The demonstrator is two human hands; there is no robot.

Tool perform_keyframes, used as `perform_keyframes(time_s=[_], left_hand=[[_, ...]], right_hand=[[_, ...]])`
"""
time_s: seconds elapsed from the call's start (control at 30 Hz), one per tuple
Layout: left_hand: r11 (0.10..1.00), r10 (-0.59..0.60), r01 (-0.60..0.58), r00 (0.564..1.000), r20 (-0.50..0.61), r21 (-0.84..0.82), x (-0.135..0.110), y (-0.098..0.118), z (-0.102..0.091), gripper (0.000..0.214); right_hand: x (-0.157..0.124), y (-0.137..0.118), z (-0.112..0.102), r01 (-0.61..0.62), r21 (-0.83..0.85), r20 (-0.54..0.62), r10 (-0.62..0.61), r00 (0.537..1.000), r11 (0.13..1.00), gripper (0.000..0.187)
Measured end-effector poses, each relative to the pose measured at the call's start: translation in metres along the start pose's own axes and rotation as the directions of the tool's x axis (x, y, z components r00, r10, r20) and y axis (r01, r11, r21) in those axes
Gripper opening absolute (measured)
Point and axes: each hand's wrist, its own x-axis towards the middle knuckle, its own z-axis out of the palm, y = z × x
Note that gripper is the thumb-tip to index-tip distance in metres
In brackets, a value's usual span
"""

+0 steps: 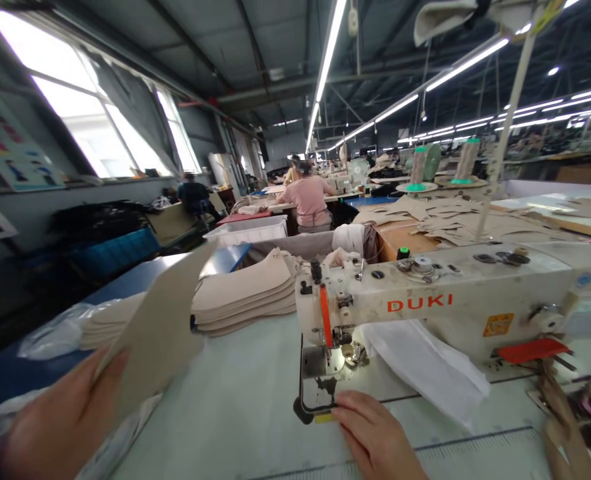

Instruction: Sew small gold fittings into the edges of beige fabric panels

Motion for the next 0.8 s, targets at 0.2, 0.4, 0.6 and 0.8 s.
perform_keyframes(time_s=[0.2,0.4,0.6,0.8], left_hand=[[0.994,0.094,-0.092,0.995,0.042,-0.057,0.141,0.041,0.059,0.03],[0.981,0.109,-0.105,0.994,0.012,-0.162,0.131,0.058,0.125,0.035],[0.989,0.035,-0.027,0.998,0.051,-0.148,0.089,0.04,0.158,0.035],[0.99,0.126,-0.118,0.986,0.111,-0.072,0.035,0.038,0.148,0.046]], right_hand=[[-0.018,0.041,-0.041,-0.094,-0.182,-0.059,0.085,0.995,0.979,0.03],[-0.048,0.116,-0.059,-0.262,-0.471,-0.221,0.175,0.959,0.842,0.059],[-0.071,0.14,-0.035,-0.363,-0.531,-0.111,0.362,0.926,0.766,0.064],[-0.044,0.103,-0.041,-0.469,-0.457,-0.108,0.477,0.873,0.756,0.043]])
